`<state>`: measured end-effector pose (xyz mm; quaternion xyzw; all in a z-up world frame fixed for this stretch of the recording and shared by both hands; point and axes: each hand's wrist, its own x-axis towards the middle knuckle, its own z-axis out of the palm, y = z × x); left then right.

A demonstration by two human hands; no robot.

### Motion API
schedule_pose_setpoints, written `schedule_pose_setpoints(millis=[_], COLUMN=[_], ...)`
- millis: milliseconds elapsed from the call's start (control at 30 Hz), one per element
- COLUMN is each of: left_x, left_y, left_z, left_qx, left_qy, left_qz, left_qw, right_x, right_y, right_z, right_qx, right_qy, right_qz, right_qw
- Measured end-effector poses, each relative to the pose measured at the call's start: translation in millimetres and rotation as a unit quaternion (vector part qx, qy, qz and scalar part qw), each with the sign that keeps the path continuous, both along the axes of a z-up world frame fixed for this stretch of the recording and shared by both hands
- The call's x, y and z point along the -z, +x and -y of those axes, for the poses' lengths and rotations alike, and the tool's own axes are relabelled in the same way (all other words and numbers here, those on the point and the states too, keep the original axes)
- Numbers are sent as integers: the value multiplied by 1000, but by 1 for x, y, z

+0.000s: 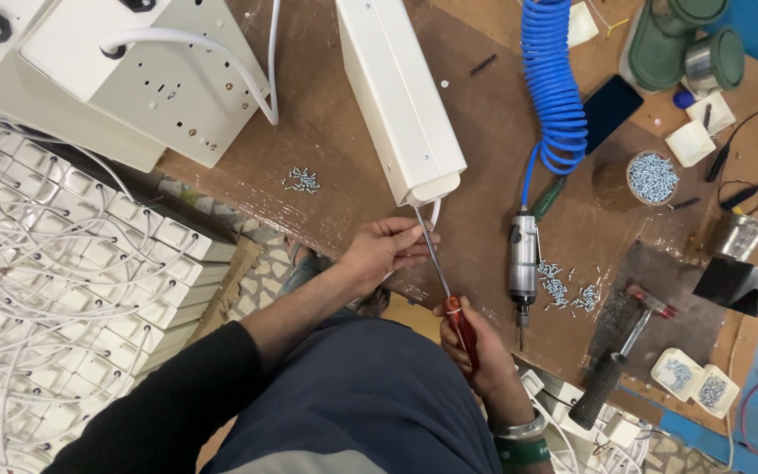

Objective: The person assembles white electrical enclosures by inserting and tightening screws with a manual screwdriver and a pneumatic screwdriver. They open and close the enclosure, compare two units, and repeatedly secure the casing with screws while handling wires and small parts on a cluttered workbench.

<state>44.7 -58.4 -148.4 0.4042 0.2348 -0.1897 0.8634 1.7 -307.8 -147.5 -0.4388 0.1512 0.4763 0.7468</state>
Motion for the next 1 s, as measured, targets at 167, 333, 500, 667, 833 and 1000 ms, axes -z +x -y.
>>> schedule_pose_setpoints(millis=[167,333,500,667,833,1000], left_x=[19,14,23,21,12,13], left_y=[-1,-1,1,2,3,5], left_z=[7,12,17,20,13,2], left_qx=[-39,-59,-88,-108,-100,-79], left_qy=[19,48,50,80,109,50], left_qz=[14,5,25,14,2,5], left_qw=[999,997,995,991,989,996], right_x=[-17,-10,-11,-42,-51,-17], right_y=[-2,-14,-21,5,35,45], right_z=[-6,4,4,-32,-57,-44], right_qx=[24,6,-10,-19,-95,-74], right_qy=[-117,-214,-323,-412,-454,-320], right_qz=[71,176,320,521,464,373], right_qw=[990,961,891,747,755,868])
